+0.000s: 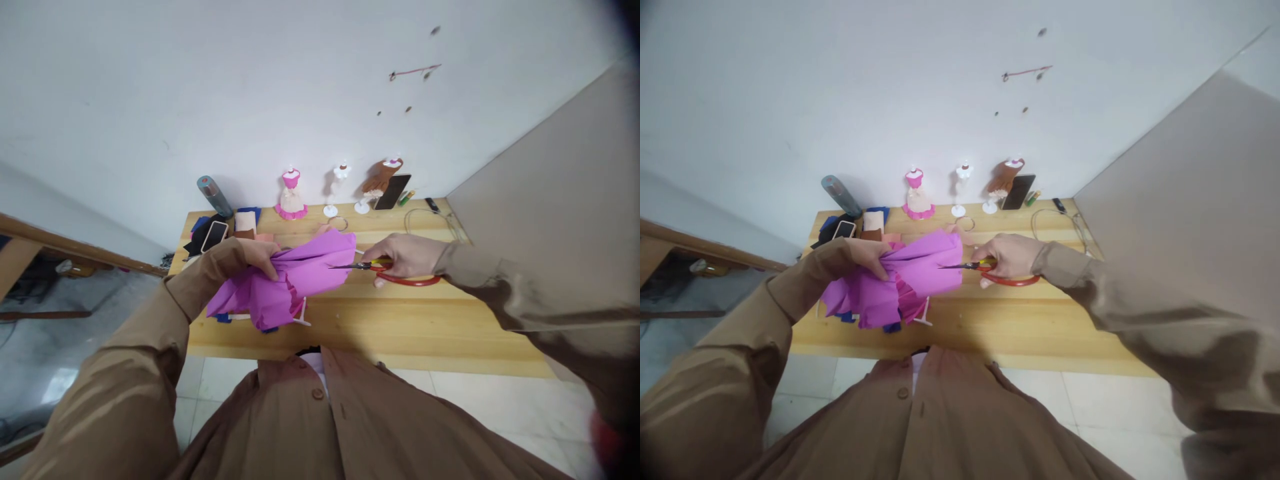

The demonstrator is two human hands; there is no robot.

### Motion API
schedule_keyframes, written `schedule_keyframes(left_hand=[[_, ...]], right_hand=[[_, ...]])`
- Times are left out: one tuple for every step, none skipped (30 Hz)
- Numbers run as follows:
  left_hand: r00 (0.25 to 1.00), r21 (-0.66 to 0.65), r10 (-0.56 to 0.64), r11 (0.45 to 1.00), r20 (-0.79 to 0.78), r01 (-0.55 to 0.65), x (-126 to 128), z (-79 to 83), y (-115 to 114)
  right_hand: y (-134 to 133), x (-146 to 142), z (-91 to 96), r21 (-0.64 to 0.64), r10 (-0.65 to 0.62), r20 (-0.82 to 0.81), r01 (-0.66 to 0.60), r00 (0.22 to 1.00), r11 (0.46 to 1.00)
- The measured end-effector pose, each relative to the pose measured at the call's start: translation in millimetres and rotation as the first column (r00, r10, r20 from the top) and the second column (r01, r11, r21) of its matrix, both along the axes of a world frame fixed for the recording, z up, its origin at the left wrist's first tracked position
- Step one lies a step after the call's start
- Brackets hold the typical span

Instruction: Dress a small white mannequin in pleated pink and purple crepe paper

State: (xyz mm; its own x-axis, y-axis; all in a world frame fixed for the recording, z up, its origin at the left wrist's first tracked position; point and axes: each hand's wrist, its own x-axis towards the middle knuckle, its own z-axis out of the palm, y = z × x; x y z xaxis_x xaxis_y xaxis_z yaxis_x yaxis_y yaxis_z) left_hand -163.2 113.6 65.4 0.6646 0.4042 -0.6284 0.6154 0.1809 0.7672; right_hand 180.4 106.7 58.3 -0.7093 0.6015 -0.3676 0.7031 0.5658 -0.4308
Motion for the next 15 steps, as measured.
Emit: schedule_keyframes(left_hand=[[1.0,0.005,-0.008,1.0,-0.003,0.008,0.3,0.0,0.6],[1.0,0.013,-0.013,1.0,-0.009,0.013,0.6,0.3,1.1],[1.0,0.023,-0.019,1.0,-0.017,0.019,1.1,0.8,1.4],[0.999,0.033,-0.023,0.999,-0.025,0.024,1.6,1.3,1.7],[0.999,0.042,-0.025,0.999,-0.028,0.026,2.0,1.8,1.9],[0.999,0.05,-0.026,0.998,-0.027,0.028,2.5,2.1,2.1],[0.999,0.057,-0.026,0.998,-0.023,0.027,2.9,2.2,2.2],[1.0,0.061,-0.024,0.998,-0.017,0.025,3.2,2.0,2.4],[1.0,0.063,-0.019,0.998,-0.011,0.02,3.6,1.7,2.5],[1.0,0.066,-0.012,0.998,-0.008,0.013,4.0,1.2,2.5],[1.0,0.072,-0.003,0.997,-0.011,0.004,4.6,0.7,2.6],[1.0,0.076,0.01,0.997,-0.018,-0.009,5.3,0.3,2.5],[0.999,0.077,0.025,0.997,-0.027,-0.023,6.3,-0.1,2.5],[0.999,0.076,0.037,0.997,-0.034,-0.034,7.4,-0.3,2.4],[0.998,0.072,0.045,0.996,-0.039,-0.042,8.7,-0.4,2.3]], right_hand=[[0.3,0.2,0.6,0.011,0.006,0.017,-0.006,1.0,1.0],[0.3,0.2,1.1,0.024,0.009,0.032,-0.01,0.999,1.0],[0.2,0.2,1.6,0.035,0.01,0.043,-0.012,0.999,0.999],[-0.1,0.2,1.8,0.043,0.012,0.047,-0.014,0.999,0.999],[-0.5,0.3,1.9,0.049,0.014,0.045,-0.017,0.999,0.999],[-1.1,0.4,1.8,0.052,0.02,0.041,-0.022,0.999,0.998],[-1.6,0.6,1.5,0.056,0.025,0.037,-0.027,0.999,0.998],[-2.0,0.8,1.2,0.062,0.027,0.037,-0.03,0.999,0.998],[-2.4,1.0,0.8,0.068,0.027,0.041,-0.03,0.999,0.997],[-2.6,1.0,0.5,0.072,0.025,0.049,-0.028,0.999,0.997],[-2.8,0.8,0.2,0.074,0.021,0.057,-0.025,0.998,0.997],[-2.8,0.4,-0.2,0.076,0.016,0.062,-0.021,0.998,0.997],[-2.7,-0.3,-0.6,0.078,0.015,0.062,-0.02,0.998,0.997],[-2.6,-1.3,-1.1,0.079,0.019,0.057,-0.023,0.998,0.997],[-2.4,-2.4,-1.6,0.08,0.023,0.044,-0.027,0.999,0.996]])
